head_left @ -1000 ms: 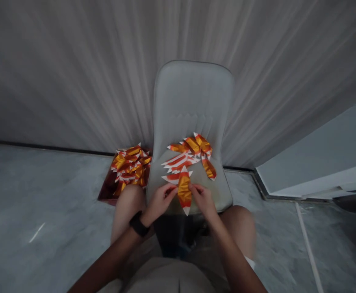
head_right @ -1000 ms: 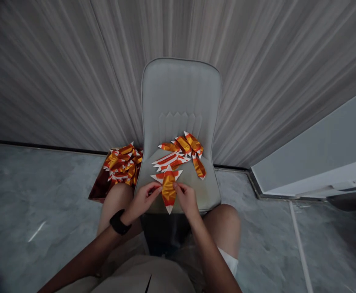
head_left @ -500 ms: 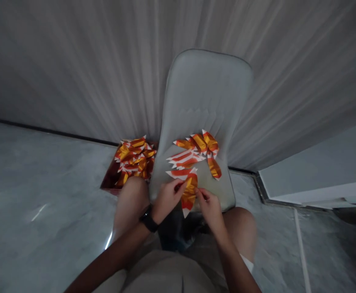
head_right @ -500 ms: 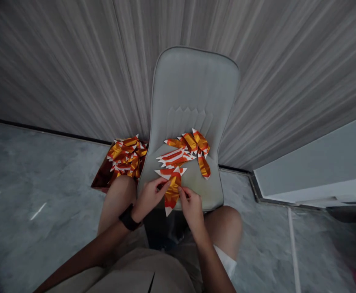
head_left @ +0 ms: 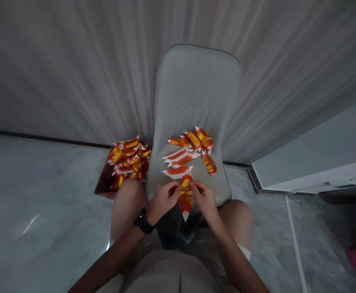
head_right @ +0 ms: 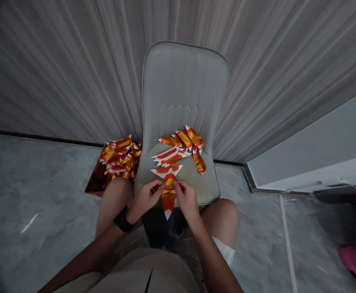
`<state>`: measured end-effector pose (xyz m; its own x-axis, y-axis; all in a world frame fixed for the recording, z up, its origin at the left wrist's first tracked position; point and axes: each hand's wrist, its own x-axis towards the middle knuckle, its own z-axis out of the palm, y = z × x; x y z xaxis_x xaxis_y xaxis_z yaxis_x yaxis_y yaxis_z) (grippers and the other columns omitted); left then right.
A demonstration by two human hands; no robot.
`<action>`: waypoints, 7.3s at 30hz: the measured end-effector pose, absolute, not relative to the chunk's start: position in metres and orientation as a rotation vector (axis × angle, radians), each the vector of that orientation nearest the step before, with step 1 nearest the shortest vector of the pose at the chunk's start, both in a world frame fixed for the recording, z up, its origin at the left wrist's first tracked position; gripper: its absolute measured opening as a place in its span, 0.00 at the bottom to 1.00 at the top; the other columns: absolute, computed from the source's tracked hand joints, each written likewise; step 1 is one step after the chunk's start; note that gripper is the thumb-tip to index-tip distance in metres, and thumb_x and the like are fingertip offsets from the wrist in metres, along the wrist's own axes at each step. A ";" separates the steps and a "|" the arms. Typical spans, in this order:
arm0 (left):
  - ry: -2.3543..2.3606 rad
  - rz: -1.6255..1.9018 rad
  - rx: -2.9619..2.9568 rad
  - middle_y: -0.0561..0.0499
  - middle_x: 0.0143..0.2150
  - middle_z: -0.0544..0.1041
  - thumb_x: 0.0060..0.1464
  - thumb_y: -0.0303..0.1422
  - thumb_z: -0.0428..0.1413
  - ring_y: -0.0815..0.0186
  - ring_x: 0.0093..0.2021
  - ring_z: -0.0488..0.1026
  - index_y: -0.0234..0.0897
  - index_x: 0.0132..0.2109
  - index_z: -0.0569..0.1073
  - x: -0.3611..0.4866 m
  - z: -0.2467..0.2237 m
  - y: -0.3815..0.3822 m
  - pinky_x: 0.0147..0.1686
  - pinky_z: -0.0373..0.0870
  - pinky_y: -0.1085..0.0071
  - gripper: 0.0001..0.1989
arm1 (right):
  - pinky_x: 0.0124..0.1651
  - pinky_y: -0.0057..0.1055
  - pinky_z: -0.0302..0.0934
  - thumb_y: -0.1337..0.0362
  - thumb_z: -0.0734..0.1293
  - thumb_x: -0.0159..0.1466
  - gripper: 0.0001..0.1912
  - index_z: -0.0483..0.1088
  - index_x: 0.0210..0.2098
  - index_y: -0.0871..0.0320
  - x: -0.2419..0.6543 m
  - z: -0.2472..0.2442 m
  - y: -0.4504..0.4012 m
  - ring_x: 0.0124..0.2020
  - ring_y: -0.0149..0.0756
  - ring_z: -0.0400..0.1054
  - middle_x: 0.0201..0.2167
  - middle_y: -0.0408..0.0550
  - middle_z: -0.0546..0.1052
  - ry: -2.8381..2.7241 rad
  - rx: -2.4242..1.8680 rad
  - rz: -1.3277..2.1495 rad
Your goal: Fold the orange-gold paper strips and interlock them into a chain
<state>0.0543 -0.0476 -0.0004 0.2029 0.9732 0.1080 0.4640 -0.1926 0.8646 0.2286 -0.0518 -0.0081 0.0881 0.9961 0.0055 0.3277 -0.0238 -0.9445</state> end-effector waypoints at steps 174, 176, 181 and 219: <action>0.928 1.153 0.510 0.45 0.53 0.81 0.50 0.45 0.67 0.60 0.51 0.78 0.39 0.51 0.80 0.094 -0.032 -0.038 0.53 0.71 0.67 0.23 | 0.67 0.48 0.59 0.56 0.72 0.62 0.29 0.70 0.62 0.54 0.211 -0.050 -0.062 0.64 0.47 0.65 0.64 0.54 0.70 -1.338 -1.320 0.896; 0.896 1.142 0.465 0.45 0.51 0.82 0.49 0.45 0.68 0.61 0.48 0.79 0.38 0.50 0.80 0.093 -0.031 -0.038 0.50 0.72 0.69 0.23 | 0.67 0.49 0.58 0.56 0.73 0.60 0.31 0.70 0.62 0.54 0.208 -0.052 -0.063 0.64 0.48 0.65 0.64 0.54 0.70 -1.313 -1.314 0.912; 0.853 1.104 0.414 0.46 0.48 0.83 0.48 0.43 0.69 0.62 0.45 0.80 0.37 0.51 0.80 0.089 -0.036 -0.039 0.48 0.74 0.70 0.25 | 0.68 0.49 0.57 0.55 0.71 0.62 0.30 0.69 0.62 0.55 0.204 -0.059 -0.066 0.64 0.47 0.65 0.63 0.54 0.70 -1.197 -1.298 1.030; 0.958 1.004 0.739 0.53 0.34 0.76 0.48 0.47 0.67 0.70 0.35 0.72 0.35 0.37 0.76 0.099 -0.041 -0.091 0.38 0.68 0.75 0.19 | 0.70 0.52 0.52 0.51 0.66 0.65 0.25 0.74 0.57 0.55 0.206 -0.065 -0.134 0.66 0.47 0.62 0.64 0.54 0.69 -0.999 -1.306 1.003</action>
<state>0.0993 -0.0913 -0.0409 0.2195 0.9253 -0.3092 -0.3518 0.3707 0.8596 0.2065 -0.1344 -0.0647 0.2717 0.9623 0.0105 -0.0144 0.0149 -0.9998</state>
